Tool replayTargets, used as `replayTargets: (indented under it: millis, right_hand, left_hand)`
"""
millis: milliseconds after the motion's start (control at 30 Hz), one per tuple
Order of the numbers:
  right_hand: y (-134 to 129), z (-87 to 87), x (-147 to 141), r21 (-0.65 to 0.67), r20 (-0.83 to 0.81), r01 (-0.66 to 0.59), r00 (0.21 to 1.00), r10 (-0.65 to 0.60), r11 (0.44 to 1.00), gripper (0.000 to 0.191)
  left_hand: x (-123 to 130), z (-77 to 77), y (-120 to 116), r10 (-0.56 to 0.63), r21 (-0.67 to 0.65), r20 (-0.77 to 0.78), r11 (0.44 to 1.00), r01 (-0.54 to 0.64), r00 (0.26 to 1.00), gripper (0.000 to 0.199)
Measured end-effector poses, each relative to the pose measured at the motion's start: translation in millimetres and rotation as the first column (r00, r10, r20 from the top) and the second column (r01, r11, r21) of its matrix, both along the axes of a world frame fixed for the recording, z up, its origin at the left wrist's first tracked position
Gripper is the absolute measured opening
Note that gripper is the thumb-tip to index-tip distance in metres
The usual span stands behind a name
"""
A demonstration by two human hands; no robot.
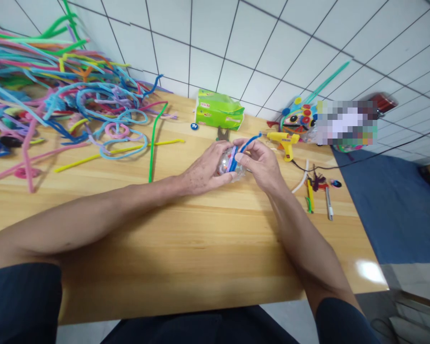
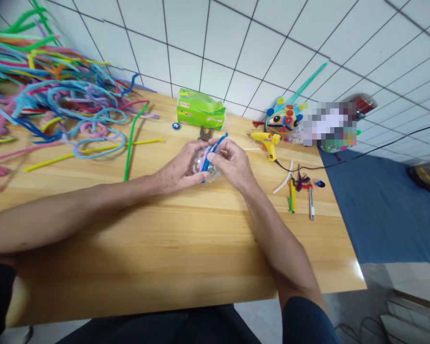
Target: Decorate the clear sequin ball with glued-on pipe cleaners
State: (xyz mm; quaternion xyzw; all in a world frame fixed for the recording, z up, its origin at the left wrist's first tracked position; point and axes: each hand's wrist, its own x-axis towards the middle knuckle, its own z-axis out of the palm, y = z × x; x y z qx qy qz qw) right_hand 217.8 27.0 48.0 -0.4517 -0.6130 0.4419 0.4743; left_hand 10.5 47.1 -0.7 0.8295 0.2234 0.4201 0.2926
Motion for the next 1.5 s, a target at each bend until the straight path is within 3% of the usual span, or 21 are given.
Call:
replayTargets:
  millis: [200,500,1100,1333,1500]
  right_hand:
    - [0,0.3,-1,0.001,-0.001,-0.007,1.0,0.007,1.0,0.037]
    - [1,2.2,2,0.002,0.042,0.042,0.998,-0.042,0.999,0.04]
    - [0,-0.9,0,-0.004,0.005,0.051,0.999,-0.051,0.999,0.047]
    - [1,-3.6,-1,0.006,0.002,0.04,0.999,-0.04,0.999,0.043]
    - [1,-4.8,-1,0.006,0.008,0.044,0.999,-0.044,0.999,0.041]
  left_hand:
    - [0,10.5,-1,0.027,-0.121,-0.038,0.992,-0.031,0.999,0.064]
    - [-1,0.4,-2,0.016,-0.016,-0.012,1.0,-0.016,1.0,0.064]
    - [0,-3.1,0,0.004,0.049,0.005,0.999,-0.005,1.0,0.067]
    - [1,-4.1,0,0.003,0.021,0.027,1.0,-0.003,1.0,0.069]
    - [0,2.4,-1,0.063,-0.075,-0.018,0.995,-0.064,0.998,0.074]
